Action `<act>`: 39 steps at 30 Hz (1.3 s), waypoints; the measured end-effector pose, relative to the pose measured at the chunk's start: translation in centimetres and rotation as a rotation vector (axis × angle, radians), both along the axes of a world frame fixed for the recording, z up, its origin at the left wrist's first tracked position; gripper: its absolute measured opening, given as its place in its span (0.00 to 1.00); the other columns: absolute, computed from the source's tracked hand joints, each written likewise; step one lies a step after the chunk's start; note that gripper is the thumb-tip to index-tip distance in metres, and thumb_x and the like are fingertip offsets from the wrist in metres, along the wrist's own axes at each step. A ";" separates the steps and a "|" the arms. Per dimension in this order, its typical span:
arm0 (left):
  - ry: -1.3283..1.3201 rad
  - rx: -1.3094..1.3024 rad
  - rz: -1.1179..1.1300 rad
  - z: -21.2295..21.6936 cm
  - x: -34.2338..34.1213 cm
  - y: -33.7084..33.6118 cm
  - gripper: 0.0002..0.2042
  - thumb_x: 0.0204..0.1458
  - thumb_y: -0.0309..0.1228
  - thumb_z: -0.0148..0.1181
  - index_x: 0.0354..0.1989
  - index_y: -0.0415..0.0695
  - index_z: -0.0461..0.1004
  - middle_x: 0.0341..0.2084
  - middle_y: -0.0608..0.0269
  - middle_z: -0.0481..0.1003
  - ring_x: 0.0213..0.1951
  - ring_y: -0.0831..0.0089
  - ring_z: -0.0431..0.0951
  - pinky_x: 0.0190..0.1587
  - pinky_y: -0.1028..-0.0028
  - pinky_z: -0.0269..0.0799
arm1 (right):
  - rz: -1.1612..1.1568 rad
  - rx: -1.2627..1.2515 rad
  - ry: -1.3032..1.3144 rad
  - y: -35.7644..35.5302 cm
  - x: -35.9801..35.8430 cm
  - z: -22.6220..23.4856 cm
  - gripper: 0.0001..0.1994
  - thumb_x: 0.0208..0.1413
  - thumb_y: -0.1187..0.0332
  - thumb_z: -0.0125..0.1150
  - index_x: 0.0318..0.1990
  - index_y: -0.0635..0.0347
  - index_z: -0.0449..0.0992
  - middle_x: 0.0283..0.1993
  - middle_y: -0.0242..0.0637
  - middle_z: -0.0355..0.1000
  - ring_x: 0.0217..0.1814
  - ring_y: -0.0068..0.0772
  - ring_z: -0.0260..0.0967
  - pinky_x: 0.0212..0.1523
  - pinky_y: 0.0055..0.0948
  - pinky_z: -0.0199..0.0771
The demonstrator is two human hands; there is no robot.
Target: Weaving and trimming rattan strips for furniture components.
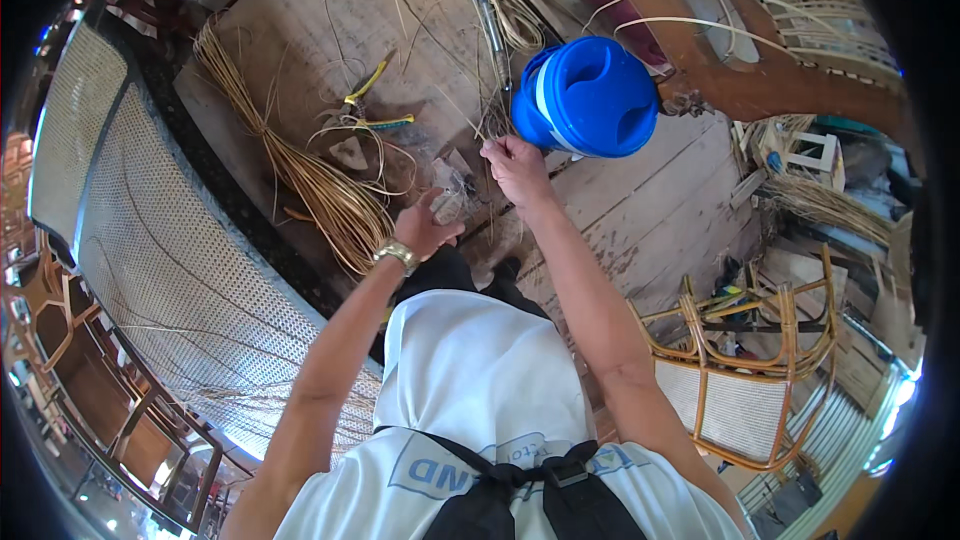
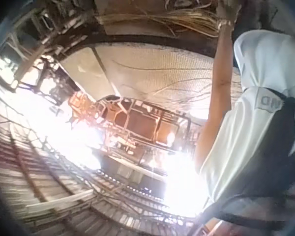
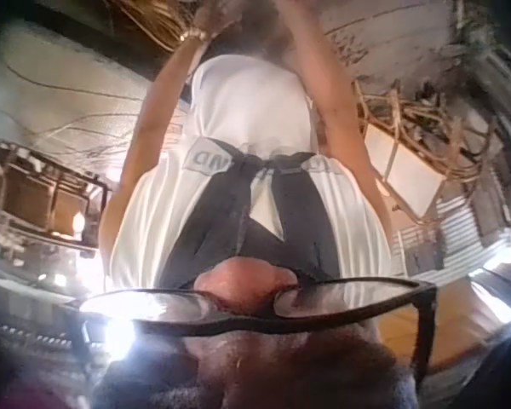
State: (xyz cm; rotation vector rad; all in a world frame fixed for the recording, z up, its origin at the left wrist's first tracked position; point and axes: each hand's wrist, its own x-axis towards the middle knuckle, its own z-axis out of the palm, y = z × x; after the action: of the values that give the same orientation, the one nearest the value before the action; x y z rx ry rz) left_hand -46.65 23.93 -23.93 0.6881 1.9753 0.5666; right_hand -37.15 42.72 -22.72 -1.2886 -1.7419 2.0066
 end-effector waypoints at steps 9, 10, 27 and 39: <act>0.338 -0.043 -0.262 -9.0 2.8 -0.1 0.21 0.53 0.41 0.56 0.55 0.50 0.70 0.38 0.49 0.80 0.41 0.51 0.80 0.42 0.52 0.76 | 0.050 -0.007 -0.137 -0.8 0.5 0.9 0.10 0.63 0.63 0.58 0.32 0.59 0.75 0.20 0.21 0.61 0.21 0.13 0.55 0.22 0.18 0.55; 0.416 0.041 -0.486 -9.2 2.6 -0.3 0.20 0.53 0.42 0.57 0.53 0.50 0.72 0.39 0.51 0.80 0.40 0.51 0.80 0.42 0.52 0.76 | 0.059 -0.009 -0.136 -0.7 0.4 0.4 0.10 0.63 0.63 0.58 0.32 0.59 0.75 0.20 0.21 0.61 0.21 0.13 0.55 0.22 0.18 0.55; -0.502 0.270 0.580 -4.3 -8.7 6.5 0.11 0.54 0.39 0.63 0.36 0.43 0.80 0.20 0.69 0.77 0.20 0.79 0.71 0.24 0.76 0.65 | 0.065 -0.232 -0.119 -4.1 -0.4 -0.1 0.09 0.64 0.64 0.55 0.34 0.58 0.75 0.22 0.24 0.66 0.21 0.14 0.61 0.22 0.18 0.58; 0.520 0.257 0.681 -3.3 -17.5 6.3 0.23 0.49 0.50 0.66 0.35 0.38 0.77 0.23 0.54 0.79 0.26 0.58 0.78 0.32 0.64 0.73 | 0.200 0.140 -0.409 -5.4 6.5 -4.1 0.12 0.61 0.61 0.56 0.38 0.61 0.76 0.25 0.40 0.74 0.26 0.33 0.72 0.30 0.35 0.71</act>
State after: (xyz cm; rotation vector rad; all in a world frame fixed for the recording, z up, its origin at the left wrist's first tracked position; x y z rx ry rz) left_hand -64.17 30.19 -27.24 0.3066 2.6694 1.1533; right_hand -30.61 37.30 -26.80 -1.6202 -2.2280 1.7628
